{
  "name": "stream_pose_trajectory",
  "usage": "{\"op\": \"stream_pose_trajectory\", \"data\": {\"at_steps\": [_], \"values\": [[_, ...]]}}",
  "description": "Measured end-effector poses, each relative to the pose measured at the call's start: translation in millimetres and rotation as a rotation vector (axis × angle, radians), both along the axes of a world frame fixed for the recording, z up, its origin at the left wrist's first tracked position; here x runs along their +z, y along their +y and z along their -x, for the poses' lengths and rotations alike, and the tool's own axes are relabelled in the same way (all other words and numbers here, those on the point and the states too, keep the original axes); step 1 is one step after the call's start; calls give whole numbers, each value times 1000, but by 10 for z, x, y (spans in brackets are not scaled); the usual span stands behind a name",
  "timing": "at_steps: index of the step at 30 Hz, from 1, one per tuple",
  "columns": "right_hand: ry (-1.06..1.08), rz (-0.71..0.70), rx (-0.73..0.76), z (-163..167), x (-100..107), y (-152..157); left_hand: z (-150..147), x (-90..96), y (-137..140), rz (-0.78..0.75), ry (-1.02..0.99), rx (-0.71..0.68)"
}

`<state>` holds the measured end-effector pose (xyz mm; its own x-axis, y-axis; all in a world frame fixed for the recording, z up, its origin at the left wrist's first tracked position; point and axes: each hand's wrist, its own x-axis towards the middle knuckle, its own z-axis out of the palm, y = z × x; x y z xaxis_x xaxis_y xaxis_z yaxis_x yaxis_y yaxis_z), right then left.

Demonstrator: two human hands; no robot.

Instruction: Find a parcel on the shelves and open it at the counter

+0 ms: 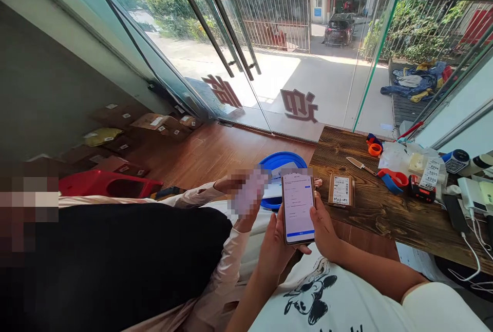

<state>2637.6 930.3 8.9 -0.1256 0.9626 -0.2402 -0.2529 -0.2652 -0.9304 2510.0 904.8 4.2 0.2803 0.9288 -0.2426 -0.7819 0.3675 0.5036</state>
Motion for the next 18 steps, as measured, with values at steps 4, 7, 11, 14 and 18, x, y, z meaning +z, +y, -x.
{"op": "stream_pose_trajectory", "data": {"at_steps": [4, 7, 11, 14, 18], "values": [[-14, -39, -4, -2, 12, 4, 2, 35, 2, -27, 29, 4], [-25, -46, 1, -7, 35, 7, 6, 51, -3, -34, 31, 2], [-9, -19, 4, -15, 43, 2, 1, 58, -14, -44, 35, -12], [-2, -13, -4, -17, 43, -7, -9, 58, -20, -51, 44, -9], [-7, -28, -3, -13, 60, -14, -15, 50, -29, -45, 51, -4]]}}
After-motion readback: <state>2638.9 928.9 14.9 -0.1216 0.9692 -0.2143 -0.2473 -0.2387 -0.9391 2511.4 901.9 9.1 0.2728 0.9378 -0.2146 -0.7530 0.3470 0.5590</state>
